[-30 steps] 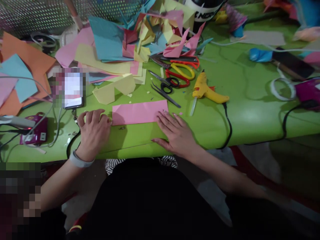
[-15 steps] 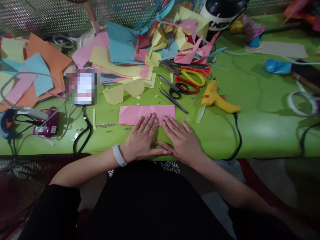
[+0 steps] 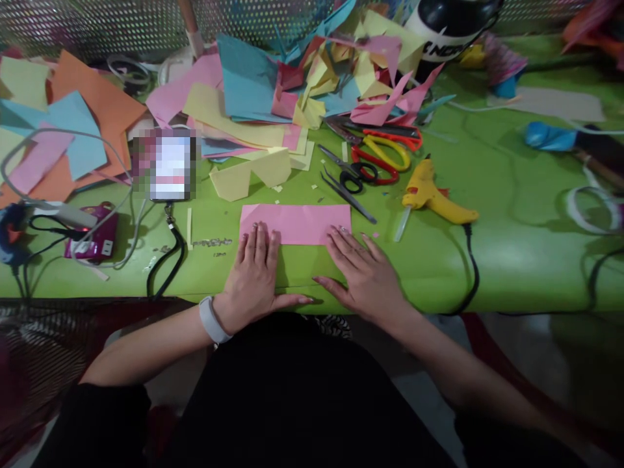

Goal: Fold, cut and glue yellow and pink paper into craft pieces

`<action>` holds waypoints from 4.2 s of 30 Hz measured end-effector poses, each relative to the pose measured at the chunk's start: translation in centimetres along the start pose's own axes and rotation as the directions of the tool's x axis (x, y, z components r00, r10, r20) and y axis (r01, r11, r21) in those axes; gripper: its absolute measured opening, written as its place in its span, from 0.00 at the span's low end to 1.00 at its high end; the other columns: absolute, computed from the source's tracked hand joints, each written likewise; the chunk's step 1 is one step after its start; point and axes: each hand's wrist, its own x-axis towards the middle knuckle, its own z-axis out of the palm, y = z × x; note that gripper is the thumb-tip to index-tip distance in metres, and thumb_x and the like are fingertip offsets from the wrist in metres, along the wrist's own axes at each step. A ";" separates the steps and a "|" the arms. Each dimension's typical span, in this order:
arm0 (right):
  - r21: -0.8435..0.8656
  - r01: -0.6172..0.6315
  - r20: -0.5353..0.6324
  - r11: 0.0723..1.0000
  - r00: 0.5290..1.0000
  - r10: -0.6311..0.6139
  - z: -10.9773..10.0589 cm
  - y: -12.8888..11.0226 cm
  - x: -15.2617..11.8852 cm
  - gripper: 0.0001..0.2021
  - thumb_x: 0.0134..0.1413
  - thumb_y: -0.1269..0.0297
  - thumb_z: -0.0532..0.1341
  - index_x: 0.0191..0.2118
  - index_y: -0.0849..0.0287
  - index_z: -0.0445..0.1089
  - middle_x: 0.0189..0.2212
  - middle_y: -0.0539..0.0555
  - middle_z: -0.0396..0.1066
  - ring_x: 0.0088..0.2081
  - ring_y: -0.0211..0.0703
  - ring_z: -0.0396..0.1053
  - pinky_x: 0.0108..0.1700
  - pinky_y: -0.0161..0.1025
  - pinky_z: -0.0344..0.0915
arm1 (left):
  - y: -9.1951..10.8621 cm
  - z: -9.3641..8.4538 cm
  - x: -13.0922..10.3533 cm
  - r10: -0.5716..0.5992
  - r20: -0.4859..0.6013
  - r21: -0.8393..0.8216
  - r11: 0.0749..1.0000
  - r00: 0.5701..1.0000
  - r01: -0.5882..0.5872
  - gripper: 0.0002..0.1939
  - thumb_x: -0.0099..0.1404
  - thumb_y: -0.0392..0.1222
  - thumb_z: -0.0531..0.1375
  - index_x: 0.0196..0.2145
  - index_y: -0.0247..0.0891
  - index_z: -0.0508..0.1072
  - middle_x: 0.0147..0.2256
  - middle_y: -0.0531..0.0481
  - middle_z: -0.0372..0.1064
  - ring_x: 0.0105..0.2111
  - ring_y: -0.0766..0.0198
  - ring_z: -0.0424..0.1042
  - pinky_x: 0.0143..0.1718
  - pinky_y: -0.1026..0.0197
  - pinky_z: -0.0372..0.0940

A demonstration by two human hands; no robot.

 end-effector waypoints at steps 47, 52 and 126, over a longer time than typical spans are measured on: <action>-0.025 -0.106 0.079 0.994 0.991 0.107 0.2 0.8 2.3 0.38 0.68 0.41 0.39 0.68 0.69 0.55 0.67 0.66 0.54 0.69 0.55 0.51 0.69 0.60 0.45 | -4.9 -6.9 1.7 -0.176 -0.072 0.105 0.978 0.982 0.183 0.32 0.71 0.63 0.46 0.48 0.32 0.74 0.49 0.33 0.72 0.51 0.44 0.70 0.48 0.48 0.65; 0.011 -0.118 0.059 0.993 0.991 0.117 -2.1 1.5 3.3 0.32 0.67 0.46 0.49 0.63 0.69 0.63 0.66 0.66 0.58 0.67 0.58 0.55 0.67 0.55 0.54 | -4.0 -7.2 6.8 -0.096 0.151 -0.099 0.989 0.984 0.112 0.19 0.69 0.54 0.54 0.32 0.37 0.73 0.33 0.44 0.74 0.34 0.58 0.71 0.30 0.60 0.58; 0.378 -0.625 0.859 0.683 0.511 -0.007 -2.5 3.0 13.4 0.19 0.55 0.54 0.66 0.20 0.60 0.66 0.18 0.53 0.74 0.20 0.37 0.72 0.22 0.33 0.59 | -13.1 -8.4 3.2 -0.478 0.730 -0.200 0.533 0.488 0.822 0.26 0.50 0.61 0.69 0.15 0.36 0.71 0.21 0.43 0.72 0.24 0.59 0.73 0.28 0.56 0.68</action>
